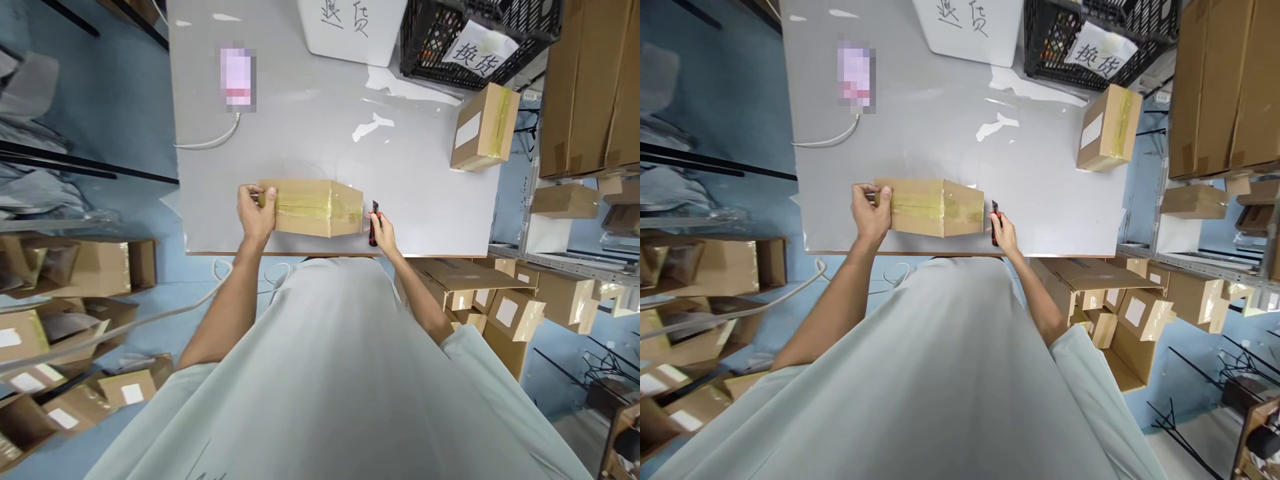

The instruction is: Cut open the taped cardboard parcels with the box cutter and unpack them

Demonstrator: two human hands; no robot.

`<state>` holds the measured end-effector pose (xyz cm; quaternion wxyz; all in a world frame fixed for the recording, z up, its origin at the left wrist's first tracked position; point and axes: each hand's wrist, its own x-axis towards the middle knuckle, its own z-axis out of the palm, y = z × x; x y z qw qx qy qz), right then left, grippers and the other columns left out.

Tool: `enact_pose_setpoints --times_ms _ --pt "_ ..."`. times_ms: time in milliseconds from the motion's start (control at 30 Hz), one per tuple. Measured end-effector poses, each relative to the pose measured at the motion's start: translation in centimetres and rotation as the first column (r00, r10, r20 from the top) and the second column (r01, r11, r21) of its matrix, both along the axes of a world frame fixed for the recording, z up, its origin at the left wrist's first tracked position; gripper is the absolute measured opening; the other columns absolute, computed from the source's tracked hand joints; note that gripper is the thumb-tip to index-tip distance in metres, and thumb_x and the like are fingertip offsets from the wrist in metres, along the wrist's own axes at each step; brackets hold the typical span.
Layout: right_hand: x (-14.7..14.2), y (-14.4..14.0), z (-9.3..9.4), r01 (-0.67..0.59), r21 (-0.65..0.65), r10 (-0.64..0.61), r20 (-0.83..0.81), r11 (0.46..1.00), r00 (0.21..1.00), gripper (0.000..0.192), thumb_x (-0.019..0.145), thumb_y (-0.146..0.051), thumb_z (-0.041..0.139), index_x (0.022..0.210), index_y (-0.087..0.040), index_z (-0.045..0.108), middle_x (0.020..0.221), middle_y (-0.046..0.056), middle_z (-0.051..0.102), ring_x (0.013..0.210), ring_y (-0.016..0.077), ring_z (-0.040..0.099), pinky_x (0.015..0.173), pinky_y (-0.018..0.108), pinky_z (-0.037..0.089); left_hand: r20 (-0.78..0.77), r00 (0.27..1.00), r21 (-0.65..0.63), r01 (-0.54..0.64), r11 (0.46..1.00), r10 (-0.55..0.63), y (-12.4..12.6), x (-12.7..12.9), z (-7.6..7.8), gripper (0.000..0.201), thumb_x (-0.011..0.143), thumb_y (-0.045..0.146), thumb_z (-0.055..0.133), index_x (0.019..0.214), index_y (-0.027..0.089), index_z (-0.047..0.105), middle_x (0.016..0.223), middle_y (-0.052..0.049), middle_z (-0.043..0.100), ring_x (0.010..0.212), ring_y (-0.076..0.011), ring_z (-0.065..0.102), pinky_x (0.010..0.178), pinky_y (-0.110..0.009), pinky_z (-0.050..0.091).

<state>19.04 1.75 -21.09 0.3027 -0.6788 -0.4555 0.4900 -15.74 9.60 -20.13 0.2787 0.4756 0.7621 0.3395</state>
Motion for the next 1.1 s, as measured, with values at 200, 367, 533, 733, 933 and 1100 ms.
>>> enact_pose_setpoints --times_ms 200,367,533,733,933,1100 --pt "-1.6 -0.5 6.8 0.017 0.220 -0.065 0.215 0.975 0.974 0.068 0.116 -0.077 0.038 0.112 -0.021 0.075 0.105 0.007 0.079 0.102 0.0220 0.072 0.094 0.030 0.056 0.137 0.990 -0.044 0.042 0.998 -0.036 -0.6 2.0 -2.2 0.054 0.103 0.078 0.061 0.122 0.027 0.058 0.126 -0.016 0.075 0.119 -0.0332 0.075 0.113 -0.050 0.058" --pt "1.0 -0.1 11.1 -0.075 0.283 -0.079 0.494 0.956 0.866 0.065 0.120 -0.072 0.039 0.120 -0.020 0.079 0.122 0.016 0.080 0.118 0.0279 0.073 0.107 0.038 0.056 0.380 0.899 -0.192 0.308 0.932 -0.219 -0.4 7.2 -4.6 0.083 0.101 0.085 0.055 0.157 0.023 0.058 0.158 -0.025 0.069 0.158 -0.0406 0.061 0.135 -0.062 0.043" --pt "0.5 -0.4 12.0 -0.144 0.228 -0.034 0.632 0.963 0.774 0.060 0.123 -0.062 0.040 0.141 -0.021 0.079 0.136 0.017 0.078 0.122 0.0286 0.075 0.108 0.038 0.058 0.300 0.866 -0.119 0.449 0.885 -0.399 1.4 6.7 -2.6 0.068 0.102 0.062 0.067 0.156 0.020 0.071 0.164 -0.023 0.066 0.158 -0.0398 0.061 0.137 -0.059 0.045" --pt "-3.5 -1.5 12.1 -0.150 0.160 -0.002 0.690 0.976 0.723 0.051 0.125 -0.054 0.043 0.150 -0.026 0.078 0.138 0.015 0.073 0.118 0.0255 0.076 0.101 0.034 0.061 0.355 0.780 0.094 0.518 0.850 -0.515 3.6 4.2 5.6 0.037 0.101 0.056 0.074 0.110 0.024 0.089 0.120 -0.009 0.088 0.114 -0.0297 0.081 0.106 -0.041 0.067" --pt "-5.1 -1.9 15.0 -0.051 0.189 -0.100 0.706 0.981 0.701 0.056 0.123 -0.061 0.043 0.145 -0.024 0.079 0.128 0.016 0.073 0.110 0.0270 0.078 0.097 0.037 0.062 0.435 0.741 0.023 0.558 0.829 -0.511 4.7 2.7 7.8 0.026 0.086 0.049 0.092 0.098 0.026 0.090 0.109 -0.007 0.089 0.109 -0.0299 0.083 0.104 -0.042 0.069" --pt "-9.3 -1.9 17.3 -0.068 0.069 0.012 0.609 0.995 0.793 0.047 0.121 -0.053 0.047 0.142 -0.020 0.073 0.118 0.015 0.085 0.107 0.0317 0.081 0.095 0.040 0.062 0.480 0.713 0.024 0.572 0.820 -0.511 4.8 2.2 7.1 0.026 0.086 0.045 0.095 0.100 0.023 0.091 0.108 -0.008 0.089 0.109 -0.0305 0.083 0.106 -0.043 0.069"
